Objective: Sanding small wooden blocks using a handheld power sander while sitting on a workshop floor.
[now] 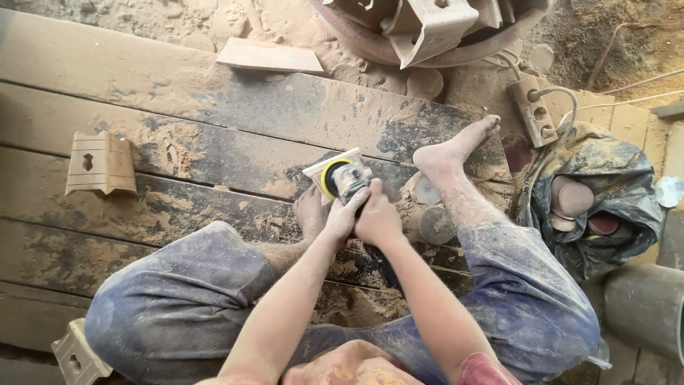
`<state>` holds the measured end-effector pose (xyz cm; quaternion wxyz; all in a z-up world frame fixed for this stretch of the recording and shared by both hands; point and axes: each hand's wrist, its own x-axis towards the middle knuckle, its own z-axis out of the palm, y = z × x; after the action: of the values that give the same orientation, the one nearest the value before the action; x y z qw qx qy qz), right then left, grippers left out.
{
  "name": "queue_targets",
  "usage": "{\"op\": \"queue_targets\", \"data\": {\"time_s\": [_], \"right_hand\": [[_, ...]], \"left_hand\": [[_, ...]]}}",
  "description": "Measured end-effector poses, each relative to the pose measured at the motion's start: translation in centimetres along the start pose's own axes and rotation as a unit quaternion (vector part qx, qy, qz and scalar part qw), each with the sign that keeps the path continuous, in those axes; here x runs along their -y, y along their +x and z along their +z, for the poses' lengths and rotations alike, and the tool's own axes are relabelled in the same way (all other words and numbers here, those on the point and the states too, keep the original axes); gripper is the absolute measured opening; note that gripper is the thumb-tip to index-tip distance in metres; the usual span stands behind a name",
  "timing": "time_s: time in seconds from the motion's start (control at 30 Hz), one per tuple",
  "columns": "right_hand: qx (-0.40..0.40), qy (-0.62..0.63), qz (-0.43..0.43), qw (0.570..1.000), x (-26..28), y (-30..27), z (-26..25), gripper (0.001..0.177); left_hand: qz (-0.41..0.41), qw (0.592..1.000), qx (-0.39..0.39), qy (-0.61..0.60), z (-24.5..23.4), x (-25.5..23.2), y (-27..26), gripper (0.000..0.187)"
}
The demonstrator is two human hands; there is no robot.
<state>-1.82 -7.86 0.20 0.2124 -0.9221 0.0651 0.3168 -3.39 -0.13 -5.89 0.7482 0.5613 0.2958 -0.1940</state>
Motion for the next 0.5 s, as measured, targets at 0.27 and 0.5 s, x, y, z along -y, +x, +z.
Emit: {"op": "queue_targets", "data": {"time_s": [0.27,0.5], "right_hand": [[-0.043,0.019,0.016,0.999,-5.1,2.2,0.9,0.048],[-0.008,-0.014,-0.033,0.999,-2.5,1.8,3.8,0.057]], "left_hand": [[-0.014,0.996,0.064,0.069,2.4,1.3,2.4,0.052],[-0.007,0.999,-0.024,-0.046,-1.3,2.0,-0.2,0.053]]}}
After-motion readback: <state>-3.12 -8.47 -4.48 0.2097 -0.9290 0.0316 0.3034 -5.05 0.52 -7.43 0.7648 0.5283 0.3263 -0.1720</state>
